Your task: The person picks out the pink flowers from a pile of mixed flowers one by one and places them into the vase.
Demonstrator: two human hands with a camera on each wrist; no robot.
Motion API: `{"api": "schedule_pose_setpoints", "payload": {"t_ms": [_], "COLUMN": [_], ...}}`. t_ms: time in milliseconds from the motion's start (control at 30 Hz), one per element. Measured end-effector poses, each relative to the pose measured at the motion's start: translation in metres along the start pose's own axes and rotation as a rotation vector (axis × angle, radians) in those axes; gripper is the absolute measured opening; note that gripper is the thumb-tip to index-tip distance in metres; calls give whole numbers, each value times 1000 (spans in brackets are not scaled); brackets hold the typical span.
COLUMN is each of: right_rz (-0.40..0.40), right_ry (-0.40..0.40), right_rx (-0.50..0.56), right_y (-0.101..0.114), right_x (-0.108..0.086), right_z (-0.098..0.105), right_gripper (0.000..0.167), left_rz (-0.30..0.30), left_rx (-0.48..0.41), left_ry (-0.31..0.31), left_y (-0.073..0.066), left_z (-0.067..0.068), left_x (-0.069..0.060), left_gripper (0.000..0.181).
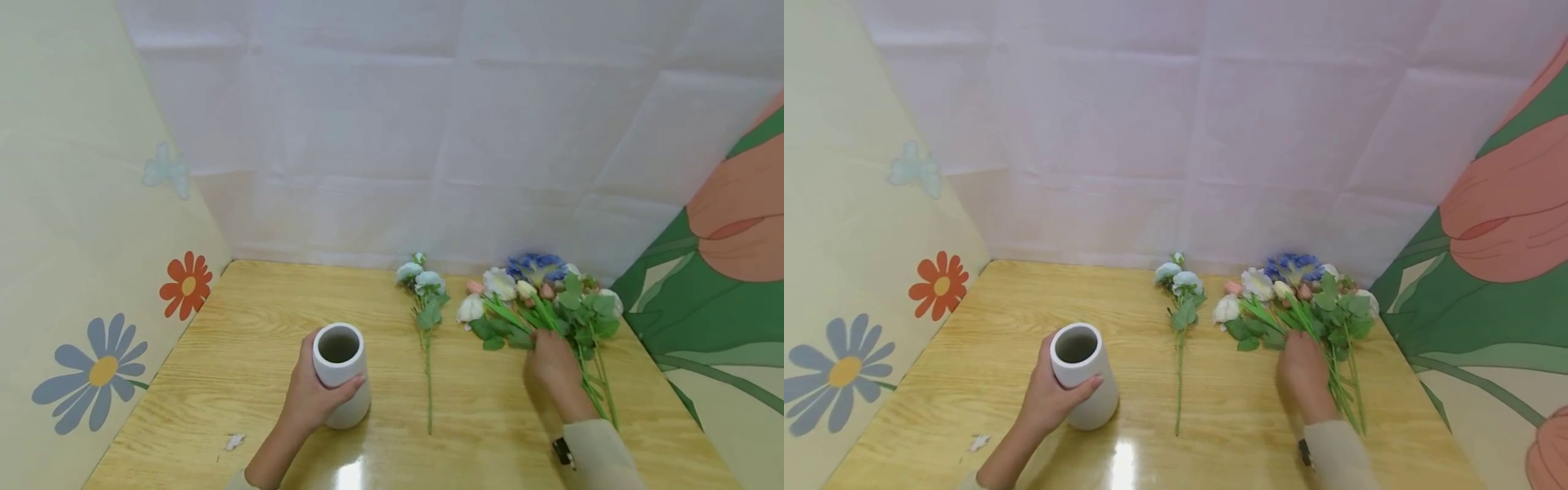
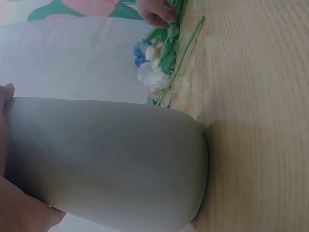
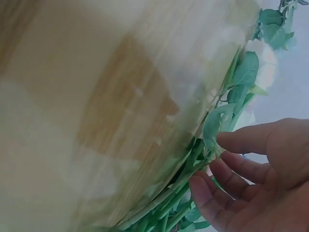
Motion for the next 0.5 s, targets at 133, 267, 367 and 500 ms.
{"api": "schedule_pose_setpoints", "payload": {"t_ms": [133,267,367,500], "right_rz": [-7,-15,-20,-28], "right_ry": [5,29,47,70], "right_rx": [13,17,0,-19], "right_y": [-4,-7,-10,-13], "right_x": [1,2,4,8], "right_z": [-1,0,0,0], "right_gripper": [35,34,34,35], "left_rz": [-9,-21,-25,-24], "left_rx": [-1,4,6,3], "left_ry": [2,1,2,-2], "left_y": [1,0,-1,-1], "left_z": [0,0,0,0], "left_x": [0,0,0,0], "left_gripper": [89,90,90,90]}}
Point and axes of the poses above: each hand's wrist, its own x-axis towards the middle knuckle, its own z-axis out of the back of the hand, y = z × x, the point moved 2 cm from there along x, towards the middle knuckle, and after that the axes turned 2 degrees about -x, right-handed, at the moved point
